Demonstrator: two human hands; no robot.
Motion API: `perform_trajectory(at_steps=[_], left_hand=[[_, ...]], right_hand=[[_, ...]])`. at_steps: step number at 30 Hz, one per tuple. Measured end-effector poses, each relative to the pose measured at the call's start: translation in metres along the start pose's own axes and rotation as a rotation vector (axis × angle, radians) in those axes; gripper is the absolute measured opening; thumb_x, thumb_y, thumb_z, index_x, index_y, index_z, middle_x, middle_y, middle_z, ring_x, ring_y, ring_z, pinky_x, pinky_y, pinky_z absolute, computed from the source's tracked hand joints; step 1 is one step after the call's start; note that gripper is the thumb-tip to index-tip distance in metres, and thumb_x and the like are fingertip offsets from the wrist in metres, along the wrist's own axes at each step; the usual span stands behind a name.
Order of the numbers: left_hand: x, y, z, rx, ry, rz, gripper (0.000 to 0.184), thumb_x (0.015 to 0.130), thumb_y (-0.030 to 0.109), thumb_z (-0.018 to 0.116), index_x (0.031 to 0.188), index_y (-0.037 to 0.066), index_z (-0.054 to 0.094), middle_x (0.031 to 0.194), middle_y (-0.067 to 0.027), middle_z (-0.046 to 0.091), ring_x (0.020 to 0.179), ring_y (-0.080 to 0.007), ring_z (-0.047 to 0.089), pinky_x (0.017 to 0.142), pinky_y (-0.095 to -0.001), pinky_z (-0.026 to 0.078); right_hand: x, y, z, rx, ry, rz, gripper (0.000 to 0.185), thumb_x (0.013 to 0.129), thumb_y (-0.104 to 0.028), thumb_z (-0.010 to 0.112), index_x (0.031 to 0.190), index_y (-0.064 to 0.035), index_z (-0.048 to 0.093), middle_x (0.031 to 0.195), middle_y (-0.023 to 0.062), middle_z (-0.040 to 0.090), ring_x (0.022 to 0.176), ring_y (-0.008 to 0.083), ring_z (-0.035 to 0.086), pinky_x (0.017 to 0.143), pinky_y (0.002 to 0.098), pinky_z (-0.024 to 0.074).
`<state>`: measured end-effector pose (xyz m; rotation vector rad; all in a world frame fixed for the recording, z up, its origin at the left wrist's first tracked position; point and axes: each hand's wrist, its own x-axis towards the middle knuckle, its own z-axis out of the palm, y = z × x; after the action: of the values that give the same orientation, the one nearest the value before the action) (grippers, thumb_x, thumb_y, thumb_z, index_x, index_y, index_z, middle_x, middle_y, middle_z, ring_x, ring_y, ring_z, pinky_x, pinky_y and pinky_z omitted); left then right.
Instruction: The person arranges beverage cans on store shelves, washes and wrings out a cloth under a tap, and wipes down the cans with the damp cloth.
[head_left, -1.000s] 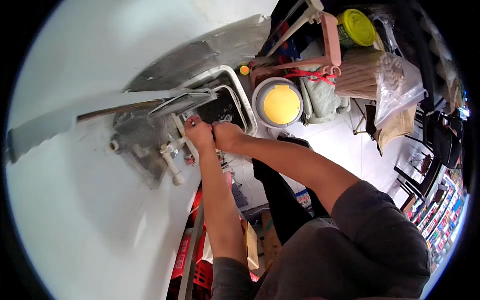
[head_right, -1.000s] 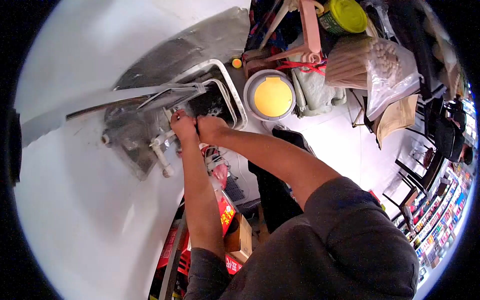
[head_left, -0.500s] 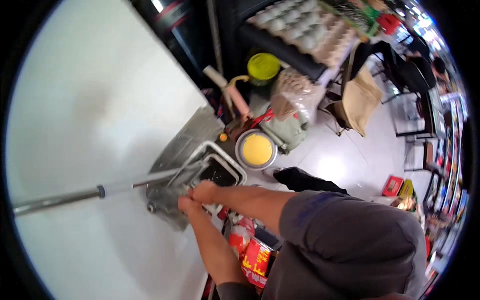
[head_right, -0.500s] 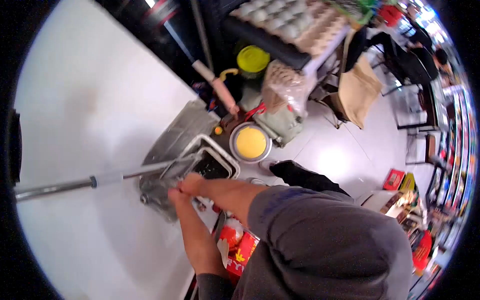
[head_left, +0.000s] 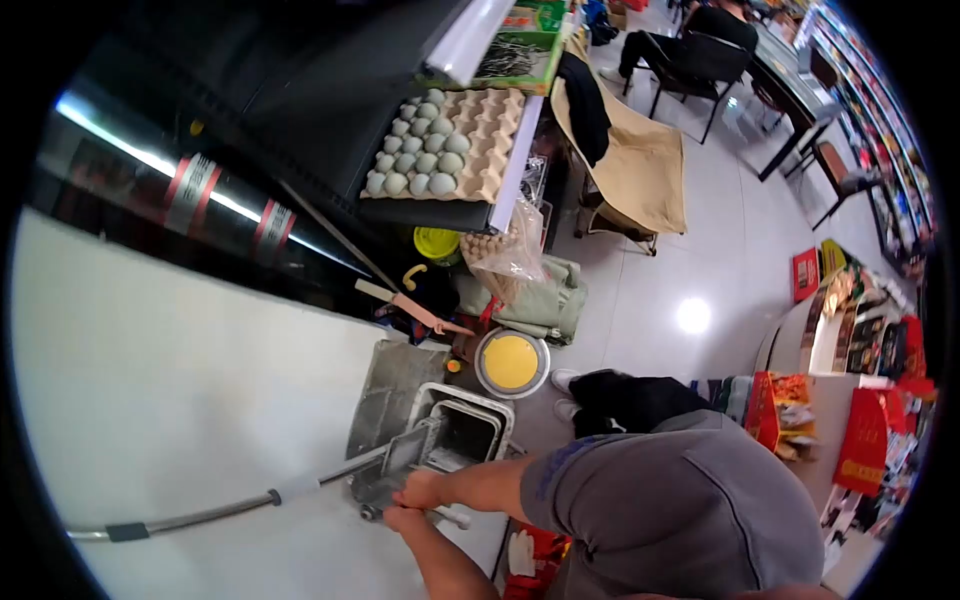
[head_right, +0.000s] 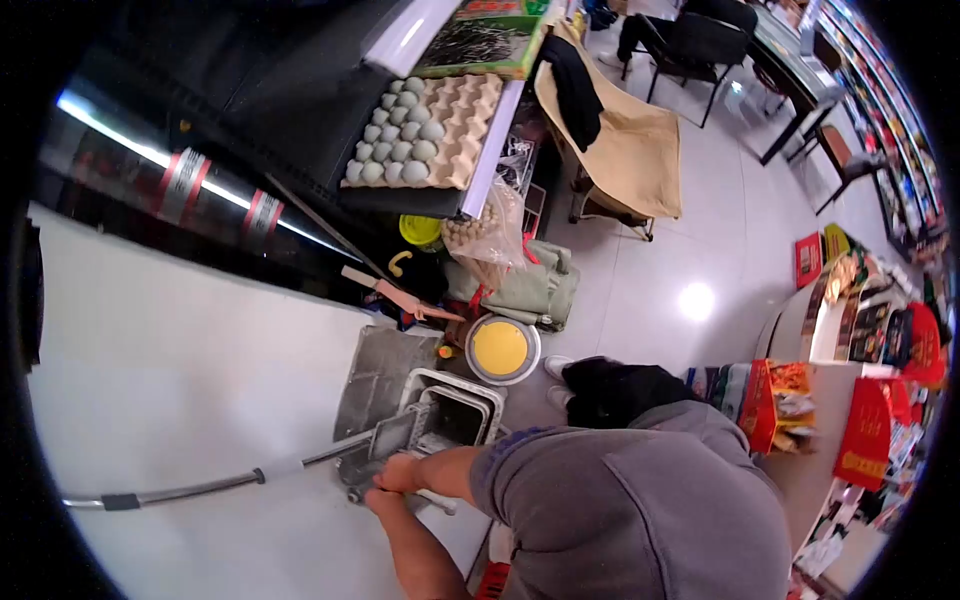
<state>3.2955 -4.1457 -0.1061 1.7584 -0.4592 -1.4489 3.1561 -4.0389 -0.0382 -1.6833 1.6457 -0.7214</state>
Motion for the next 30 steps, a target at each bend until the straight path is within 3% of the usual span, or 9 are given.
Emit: perform_trajectory(at_steps=[11, 14, 16, 18, 21, 24, 27, 28, 30], left_hand=[[-0.037, 0.022, 0.006, 0.031, -0.063, 0.054, 0.026, 0.090, 0.025, 0.045, 0.087, 0.000, 0.053, 0.096, -0.0150, 0.060, 0.087, -0.0293, 0.062, 0.079, -0.0469, 0.052], [-0.044, 0.028, 0.002, -0.018, -0.151, 0.070, 0.026, 0.090, 0.026, 0.046, 0.085, 0.001, 0.053, 0.095, -0.0145, 0.060, 0.086, -0.0288, 0.061, 0.078, -0.0466, 0.052], [-0.031, 0.017, -0.007, -0.135, -0.320, 0.060, 0.038, 0.094, 0.040, 0.049, 0.078, 0.006, 0.049, 0.092, -0.0135, 0.060, 0.085, -0.0276, 0.061, 0.081, -0.0472, 0.050], [-0.031, 0.006, -0.009, -0.213, -0.437, -0.033, 0.049, 0.094, 0.053, 0.049, 0.087, 0.005, 0.055, 0.093, -0.0124, 0.062, 0.089, -0.0281, 0.062, 0.088, -0.0476, 0.047], [-0.083, 0.000, 0.016, -0.275, -0.200, -0.095, 0.054, 0.093, 0.057, 0.049, 0.102, 0.005, 0.062, 0.093, -0.0130, 0.064, 0.093, -0.0315, 0.063, 0.095, -0.0472, 0.044], [-0.085, -0.010, 0.020, -0.009, -0.100, -0.024, 0.063, 0.094, 0.054, 0.047, 0.137, 0.008, 0.043, 0.127, -0.0144, 0.054, 0.105, -0.0293, 0.055, 0.093, -0.0500, 0.046], [-0.067, -0.020, 0.021, 0.529, -0.348, -0.028, 0.060, 0.092, 0.047, 0.052, 0.136, 0.007, 0.046, 0.129, -0.0145, 0.055, 0.118, -0.0336, 0.052, 0.097, -0.0528, 0.044], [-0.068, -0.020, 0.022, 0.624, -0.385, 0.001, 0.060, 0.091, 0.046, 0.052, 0.136, 0.006, 0.046, 0.129, -0.0151, 0.055, 0.118, -0.0340, 0.053, 0.097, -0.0523, 0.044], [-0.076, -0.026, 0.031, 0.716, -0.400, 0.056, 0.060, 0.089, 0.044, 0.054, 0.135, 0.005, 0.048, 0.129, -0.0161, 0.056, 0.118, -0.0348, 0.053, 0.098, -0.0511, 0.045]], right_hand=[[-0.016, -0.023, -0.036, -0.043, -0.035, -0.044, 0.020, 0.094, -0.026, 0.048, 0.103, -0.0116, 0.058, 0.085, 0.0181, 0.069, 0.083, 0.0393, 0.068, 0.068, 0.0512, 0.0520], [-0.007, -0.022, -0.030, 0.017, 0.002, -0.010, 0.024, 0.088, -0.028, 0.058, 0.106, -0.0127, 0.058, 0.089, 0.0170, 0.070, 0.086, 0.0373, 0.069, 0.071, 0.0496, 0.0533], [-0.014, -0.025, -0.041, -0.012, -0.059, 0.061, 0.031, 0.078, -0.026, 0.070, 0.105, -0.0134, 0.064, 0.094, 0.0147, 0.071, 0.092, 0.0359, 0.069, 0.076, 0.0488, 0.0535], [-0.014, -0.023, -0.054, -0.055, -0.309, 0.109, 0.041, 0.066, -0.027, 0.083, 0.102, -0.0126, 0.069, 0.098, 0.0130, 0.071, 0.096, 0.0344, 0.068, 0.080, 0.0481, 0.0520], [0.020, 0.035, -0.011, 0.057, -0.385, 0.071, 0.051, 0.059, -0.033, 0.091, 0.101, -0.0115, 0.070, 0.101, 0.0131, 0.071, 0.097, 0.0329, 0.067, 0.083, 0.0450, 0.0505], [-0.050, 0.064, -0.060, 0.320, -0.018, 0.002, 0.065, 0.050, -0.045, 0.095, 0.097, -0.0070, 0.072, 0.096, 0.0148, 0.071, 0.093, 0.0278, 0.068, 0.080, 0.0415, 0.0516], [-0.143, 0.137, -0.097, 0.371, 0.066, 0.221, 0.072, 0.072, -0.066, 0.076, 0.104, -0.0014, 0.068, 0.102, 0.0185, 0.069, 0.097, 0.0330, 0.065, 0.081, 0.0454, 0.0490], [-0.180, 0.182, -0.095, 0.433, 0.078, 0.313, 0.081, 0.079, -0.071, 0.065, 0.123, -0.0025, 0.062, 0.112, 0.0173, 0.067, 0.112, 0.0292, 0.061, 0.097, 0.0420, 0.0453], [-0.300, 0.258, -0.108, 0.399, 0.269, 0.672, 0.076, 0.080, -0.073, 0.062, 0.116, -0.0059, 0.067, 0.107, 0.0148, 0.070, 0.097, 0.0256, 0.065, 0.084, 0.0413, 0.0502]])
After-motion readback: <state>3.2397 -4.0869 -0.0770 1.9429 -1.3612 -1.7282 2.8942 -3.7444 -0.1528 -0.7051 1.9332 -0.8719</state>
